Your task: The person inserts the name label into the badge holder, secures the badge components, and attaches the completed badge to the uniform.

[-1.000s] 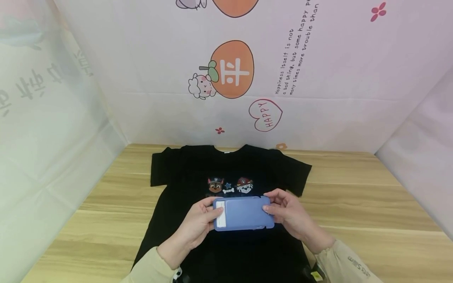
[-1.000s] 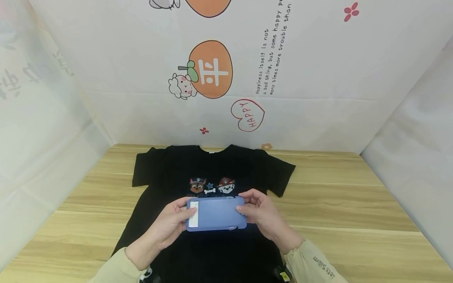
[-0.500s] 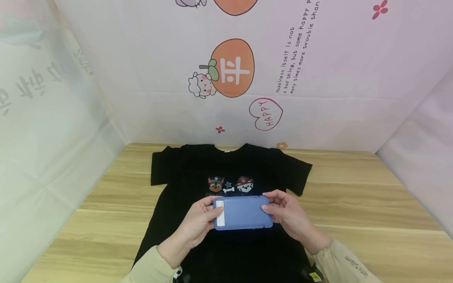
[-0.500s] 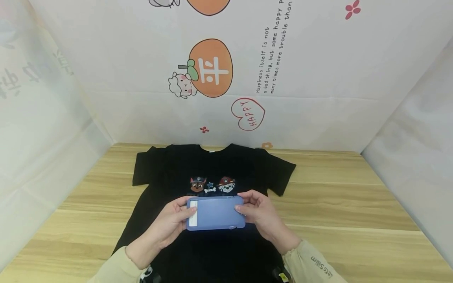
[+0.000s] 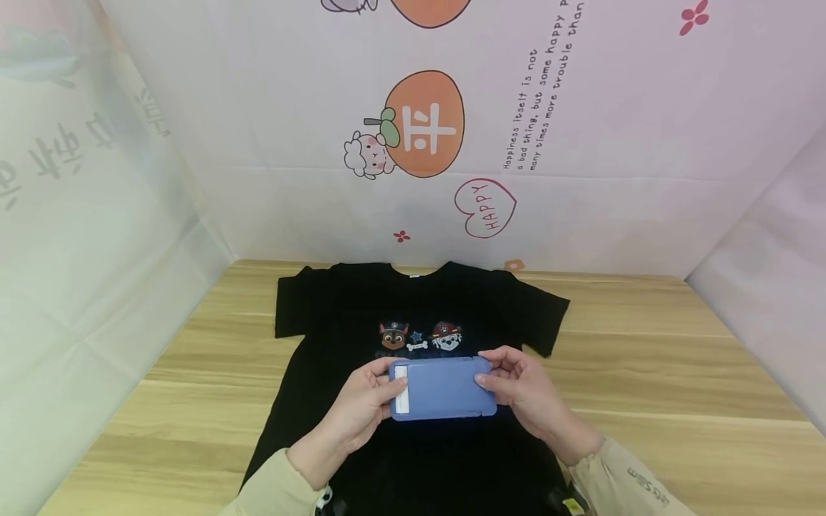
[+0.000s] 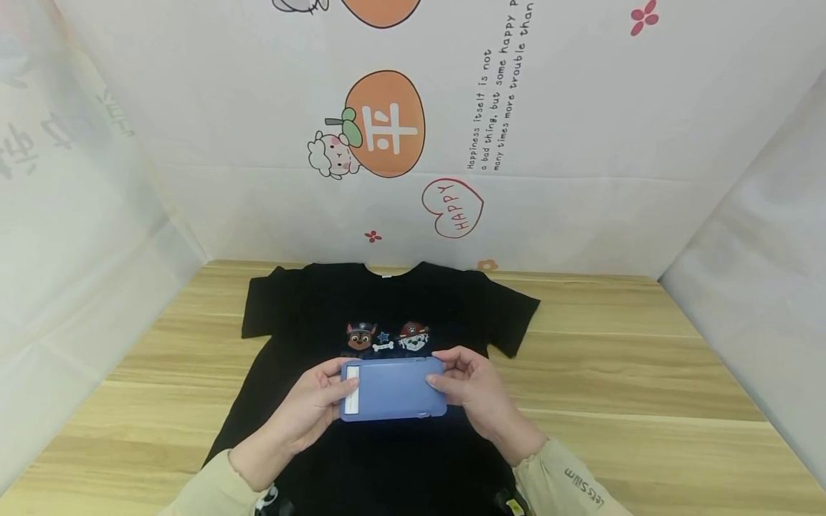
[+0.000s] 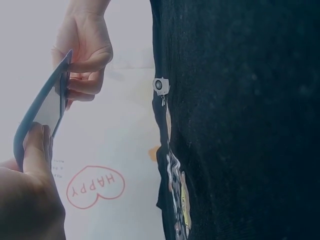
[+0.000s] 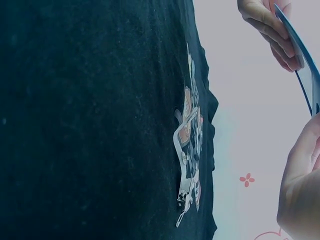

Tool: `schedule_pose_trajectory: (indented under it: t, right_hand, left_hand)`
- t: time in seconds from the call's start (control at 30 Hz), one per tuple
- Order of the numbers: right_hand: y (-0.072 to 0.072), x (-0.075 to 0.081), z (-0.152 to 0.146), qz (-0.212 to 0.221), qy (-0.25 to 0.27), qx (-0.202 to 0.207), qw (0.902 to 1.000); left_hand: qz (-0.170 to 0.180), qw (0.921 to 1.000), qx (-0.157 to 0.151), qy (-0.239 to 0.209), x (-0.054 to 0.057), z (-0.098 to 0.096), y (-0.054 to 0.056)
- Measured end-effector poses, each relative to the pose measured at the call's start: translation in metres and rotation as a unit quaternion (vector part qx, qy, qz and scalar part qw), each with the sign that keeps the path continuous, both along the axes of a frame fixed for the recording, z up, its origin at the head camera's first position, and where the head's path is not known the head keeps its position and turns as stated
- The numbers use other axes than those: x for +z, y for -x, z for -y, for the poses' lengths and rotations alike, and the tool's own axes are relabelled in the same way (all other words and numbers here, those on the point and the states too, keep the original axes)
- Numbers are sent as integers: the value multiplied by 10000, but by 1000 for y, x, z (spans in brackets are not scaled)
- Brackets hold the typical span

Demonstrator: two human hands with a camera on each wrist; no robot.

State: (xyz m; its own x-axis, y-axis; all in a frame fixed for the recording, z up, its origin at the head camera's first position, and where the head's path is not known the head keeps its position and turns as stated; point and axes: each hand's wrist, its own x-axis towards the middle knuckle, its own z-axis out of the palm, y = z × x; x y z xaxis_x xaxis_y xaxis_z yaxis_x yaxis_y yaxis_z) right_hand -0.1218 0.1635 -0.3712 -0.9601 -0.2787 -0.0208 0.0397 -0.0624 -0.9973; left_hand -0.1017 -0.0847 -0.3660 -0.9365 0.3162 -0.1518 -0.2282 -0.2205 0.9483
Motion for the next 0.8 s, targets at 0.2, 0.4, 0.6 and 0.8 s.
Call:
schedule_pose_trajectory:
  t: [0.2, 0.4, 0.6, 0.8]
  right_hand:
    - [0, 0, 2, -65, -29, -51, 10000]
    - [-1, 2, 4, 116, -167, -183, 9996]
    - [-1, 0, 3, 96, -205, -181, 9996]
    - [-1, 0, 3, 9, -170, -151, 9997]
  left_hand:
    - [-58, 10000, -33, -22, 2, 1, -1]
    - [-48, 9999, -109, -55, -1, 1, 0]
    - [-54, 9998, -156, -64, -2, 1, -1]
    - [-17, 9999, -162, -41, 1, 0, -1]
